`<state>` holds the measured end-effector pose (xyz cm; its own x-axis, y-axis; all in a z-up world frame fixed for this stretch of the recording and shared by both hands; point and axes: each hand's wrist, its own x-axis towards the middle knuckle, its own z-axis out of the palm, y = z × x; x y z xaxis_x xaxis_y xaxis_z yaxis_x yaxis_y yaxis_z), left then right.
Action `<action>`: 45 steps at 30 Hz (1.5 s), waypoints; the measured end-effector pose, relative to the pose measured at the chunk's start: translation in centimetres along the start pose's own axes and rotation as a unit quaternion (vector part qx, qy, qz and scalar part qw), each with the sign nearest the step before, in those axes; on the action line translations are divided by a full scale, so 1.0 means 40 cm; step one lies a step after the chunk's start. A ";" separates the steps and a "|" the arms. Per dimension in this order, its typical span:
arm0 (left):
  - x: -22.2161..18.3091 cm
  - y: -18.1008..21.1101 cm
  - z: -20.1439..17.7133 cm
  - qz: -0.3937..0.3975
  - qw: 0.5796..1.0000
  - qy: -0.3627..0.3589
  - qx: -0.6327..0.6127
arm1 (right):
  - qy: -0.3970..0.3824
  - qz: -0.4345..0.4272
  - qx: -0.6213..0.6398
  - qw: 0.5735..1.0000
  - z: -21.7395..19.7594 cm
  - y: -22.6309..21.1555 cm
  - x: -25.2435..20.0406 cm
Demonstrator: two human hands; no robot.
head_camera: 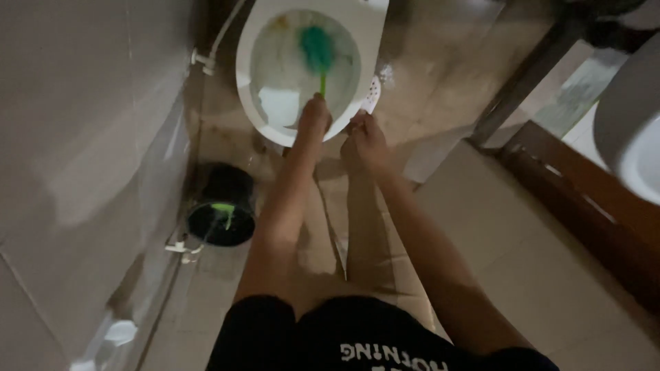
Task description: The recorder is scrubbing the inside of a toilet bowl with a brush, pouring water from a bucket, and applying cleaning powder.
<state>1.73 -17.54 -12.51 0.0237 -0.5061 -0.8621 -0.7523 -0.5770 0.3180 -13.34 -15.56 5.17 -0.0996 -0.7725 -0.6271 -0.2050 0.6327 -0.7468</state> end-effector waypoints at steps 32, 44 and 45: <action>-0.159 -0.094 -0.047 0.080 0.988 -0.098 0.088 | -0.043 0.129 -0.024 0.990 0.157 0.124 -0.013; -0.118 -0.129 -0.040 0.179 0.979 0.021 -0.097 | -0.086 0.118 -0.039 0.988 0.187 0.212 -0.010; -0.121 -0.113 -0.025 0.174 0.980 0.015 -0.094 | -0.088 0.126 -0.035 0.988 0.184 0.196 -0.011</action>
<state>5.68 -13.11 -9.38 -0.1903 -0.7105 -0.6775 -0.5841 -0.4727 0.6598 -7.75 -9.86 -2.04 0.0127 -0.5659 -0.8243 -0.2623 0.7936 -0.5489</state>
